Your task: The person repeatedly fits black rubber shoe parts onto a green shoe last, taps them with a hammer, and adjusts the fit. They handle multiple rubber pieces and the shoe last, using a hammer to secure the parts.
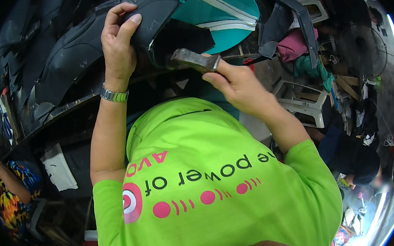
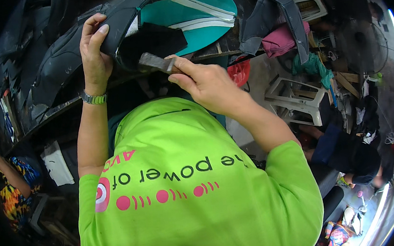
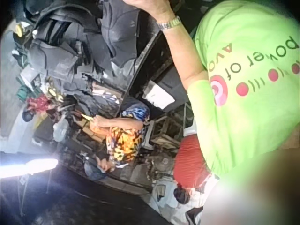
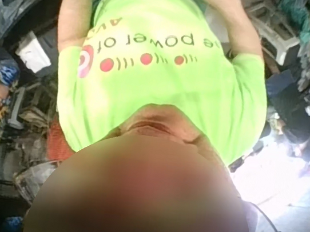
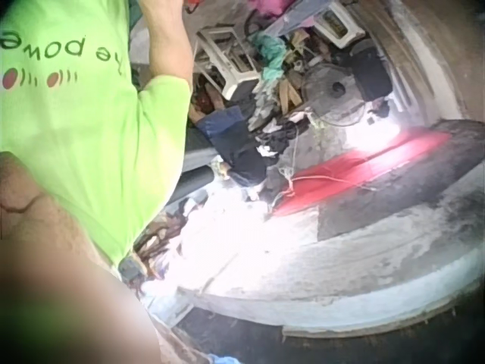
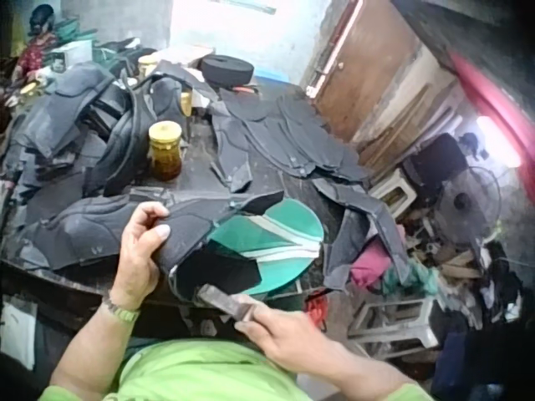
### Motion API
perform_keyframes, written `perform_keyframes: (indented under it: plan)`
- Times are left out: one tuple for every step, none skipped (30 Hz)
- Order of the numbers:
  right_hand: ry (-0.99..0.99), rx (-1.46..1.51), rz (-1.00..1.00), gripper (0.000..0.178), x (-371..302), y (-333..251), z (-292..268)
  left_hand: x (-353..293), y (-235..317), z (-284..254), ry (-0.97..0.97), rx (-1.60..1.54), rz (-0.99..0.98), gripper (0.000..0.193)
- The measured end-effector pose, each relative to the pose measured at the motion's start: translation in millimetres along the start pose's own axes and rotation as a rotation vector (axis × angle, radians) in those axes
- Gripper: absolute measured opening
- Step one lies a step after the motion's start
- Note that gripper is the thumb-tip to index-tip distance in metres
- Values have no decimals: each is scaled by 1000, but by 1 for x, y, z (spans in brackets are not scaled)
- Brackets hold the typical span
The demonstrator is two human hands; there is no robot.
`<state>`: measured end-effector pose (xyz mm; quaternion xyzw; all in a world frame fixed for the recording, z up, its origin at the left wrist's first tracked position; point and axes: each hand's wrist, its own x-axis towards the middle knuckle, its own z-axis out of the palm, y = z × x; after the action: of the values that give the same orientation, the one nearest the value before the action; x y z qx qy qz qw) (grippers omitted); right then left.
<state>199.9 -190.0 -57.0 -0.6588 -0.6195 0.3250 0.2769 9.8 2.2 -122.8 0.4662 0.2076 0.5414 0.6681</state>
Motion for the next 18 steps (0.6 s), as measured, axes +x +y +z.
perform_keyframes:
  plan:
    - [73, -8, -87, 35, -4, 1, -1, 1, -1, -1, -1, -21, -10, 29]
    - [76, 56, -114, 36, -6, 2, 1, -1, -1, -2, -1, -39, -27, 28]
    - [106, 99, -131, 37, -7, 3, 0, 1, -2, -3, -10, -53, -5, 28]
    - [143, 134, -175, 37, -5, 4, 3, 1, -2, -4, -19, -60, -14, 28]
    - [86, 84, -100, 37, -4, 4, 3, 1, -2, -3, -10, -52, -38, 28]
    - [32, 18, -50, 36, 1, 4, 6, 1, -3, -3, -10, -41, -37, 28]
    - [-74, -58, 39, 35, 5, 3, 5, 1, -2, -1, -10, -31, -38, 28]
    - [-104, -8, 130, 32, 6, 1, 3, 2, -1, 0, 11, 25, -28, 27]
    - [-40, -7, 86, 31, 10, 0, -1, 4, 1, 1, -3, 26, 9, 27]
    - [-21, 7, 82, 31, 7, -4, -9, 2, 4, 3, -14, 49, 6, 27]
    - [9, 43, -10, 31, 5, -8, -18, 0, 8, 4, 0, 97, 3, 26]
    - [89, -31, -40, 32, -1, -13, -25, -3, 11, 6, -6, 80, -13, 26]
    - [136, 45, -17, 31, -8, -18, -35, -7, 15, 6, -7, 88, -32, 25]
    - [209, 213, -38, 31, -12, -21, -37, -11, 20, 6, -6, 98, -52, 25]
    - [314, 412, -138, 31, -13, -23, -40, -13, 23, 5, -10, 106, -66, 25]
    - [375, 467, -202, 34, -12, -22, -38, -16, 26, 4, -43, 40, -71, 24]
    - [432, 624, -380, 36, -9, -21, -37, -16, 27, 3, 1, 64, -124, 24]
    - [392, 540, -284, 37, -3, -17, -32, -17, 28, 1, 20, 60, -146, 23]
